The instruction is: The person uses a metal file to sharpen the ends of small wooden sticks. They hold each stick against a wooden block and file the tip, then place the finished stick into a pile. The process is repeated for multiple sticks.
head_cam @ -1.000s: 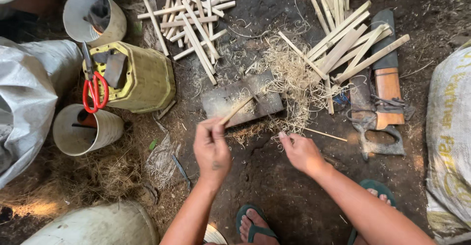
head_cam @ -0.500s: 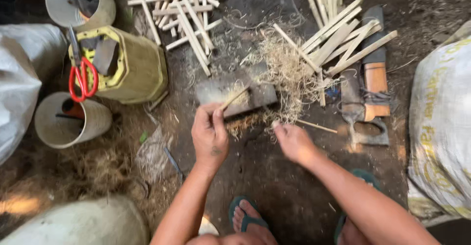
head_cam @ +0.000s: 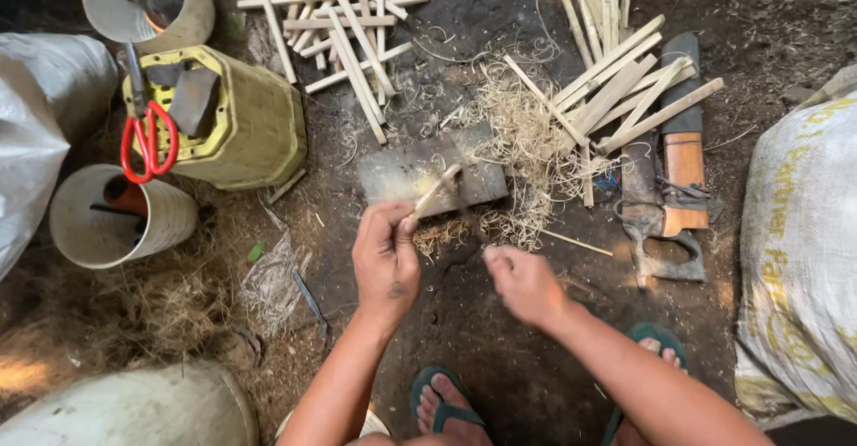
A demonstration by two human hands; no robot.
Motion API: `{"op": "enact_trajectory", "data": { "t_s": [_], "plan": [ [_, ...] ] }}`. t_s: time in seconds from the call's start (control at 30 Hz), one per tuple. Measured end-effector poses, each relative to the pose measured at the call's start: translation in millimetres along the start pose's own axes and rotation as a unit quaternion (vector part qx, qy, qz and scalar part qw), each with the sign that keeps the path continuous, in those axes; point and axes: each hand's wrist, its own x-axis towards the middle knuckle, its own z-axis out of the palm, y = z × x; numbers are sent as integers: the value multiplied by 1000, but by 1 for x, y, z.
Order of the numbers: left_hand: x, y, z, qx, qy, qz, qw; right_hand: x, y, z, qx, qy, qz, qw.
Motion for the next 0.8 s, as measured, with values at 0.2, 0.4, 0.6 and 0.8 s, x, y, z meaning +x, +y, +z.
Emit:
{"op": "enact_trajectory", "data": {
  "t_s": [0.2,0.4,0.6,0.8],
  "plan": [
    [8,-5,-4,-35,12,-31,999,28,4,-10,-93,58,-102,989],
    [3,-3,-8,-29,-9,-50,998,24,8,-5,-20,13,47,999],
    [6,-8,-10,-35,-5,-42,998,16,11,-1,-127,68,-59,988],
    [-5,-5,-10,-90,-2,-84,992,16,-10,-16,-116,28,13,993]
  ]
}}
